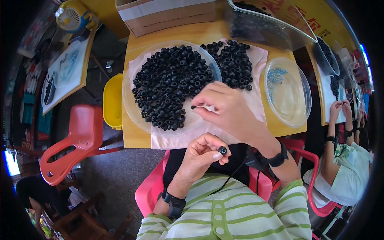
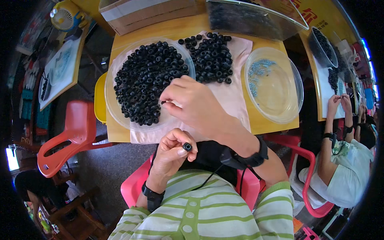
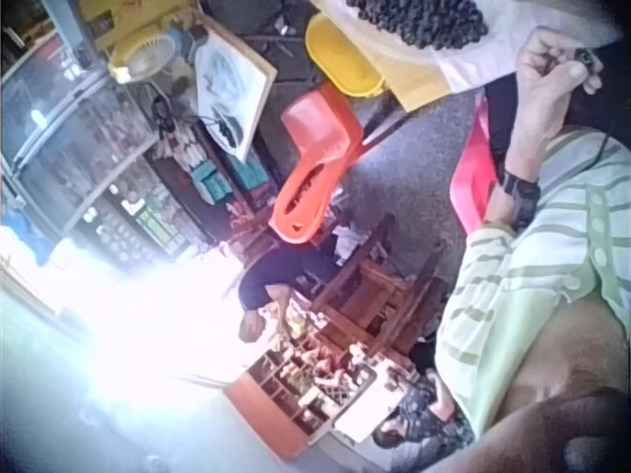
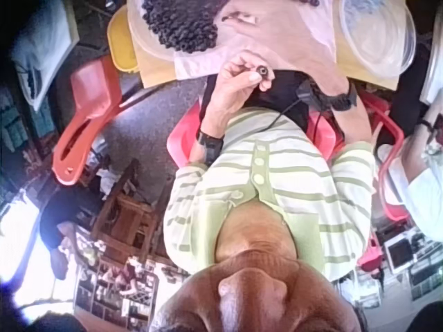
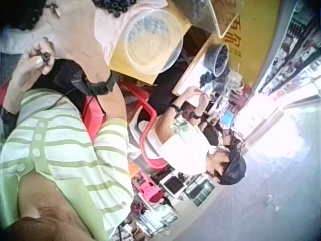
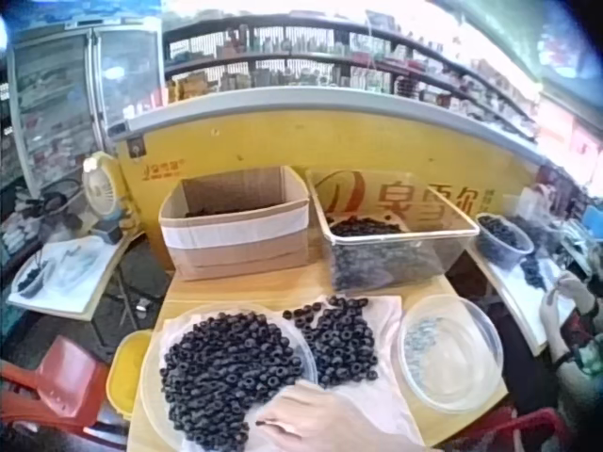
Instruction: The person is assembling small plastic components by inserting a smaller part into a larger circular housing.
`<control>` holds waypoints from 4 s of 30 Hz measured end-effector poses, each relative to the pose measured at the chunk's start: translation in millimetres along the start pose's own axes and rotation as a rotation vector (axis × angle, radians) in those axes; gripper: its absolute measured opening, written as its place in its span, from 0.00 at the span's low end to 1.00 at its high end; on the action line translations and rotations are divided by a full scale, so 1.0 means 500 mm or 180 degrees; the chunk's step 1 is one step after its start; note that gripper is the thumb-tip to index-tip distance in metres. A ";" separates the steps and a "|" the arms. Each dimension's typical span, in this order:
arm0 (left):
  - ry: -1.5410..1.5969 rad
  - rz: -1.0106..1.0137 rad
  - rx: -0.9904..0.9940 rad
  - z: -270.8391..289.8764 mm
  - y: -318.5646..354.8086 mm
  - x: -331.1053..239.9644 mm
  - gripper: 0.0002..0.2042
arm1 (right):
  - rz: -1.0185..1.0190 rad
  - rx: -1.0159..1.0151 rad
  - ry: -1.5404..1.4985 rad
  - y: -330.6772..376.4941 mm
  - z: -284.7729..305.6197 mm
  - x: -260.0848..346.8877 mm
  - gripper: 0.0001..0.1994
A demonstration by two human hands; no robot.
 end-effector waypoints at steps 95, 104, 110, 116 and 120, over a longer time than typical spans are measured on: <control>0.0728 0.0682 -0.0730 0.001 -0.026 0.085 0.05 | 0.0048 -0.0561 0.0579 0.197 0.154 0.057 0.16; 0.0581 0.0591 -0.0874 -0.023 -0.038 0.075 0.05 | 0.0413 -0.0501 0.0760 0.173 0.169 0.077 0.16; -0.0952 -0.0237 -0.0577 -0.070 -0.082 -0.037 0.05 | 0.0167 -0.0097 0.0990 0.094 0.199 0.035 0.13; -0.5194 -0.1896 -0.1389 -0.126 -0.043 -0.287 0.09 | -0.1555 -0.1084 0.2080 -0.014 0.440 -0.191 0.11; -0.6207 -0.1889 -0.1494 -0.109 -0.040 -0.299 0.12 | -0.1920 -0.0901 0.2182 -0.049 0.511 -0.367 0.18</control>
Point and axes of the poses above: each hand's wrist, its own y-axis away from the middle knuckle, its own z-axis out of the back of the hand, x = y × z, the point moved 10 cm from there along -y, towards the middle knuckle, and after that the axes turned 12 degrees about y, right-handed, at the moved point
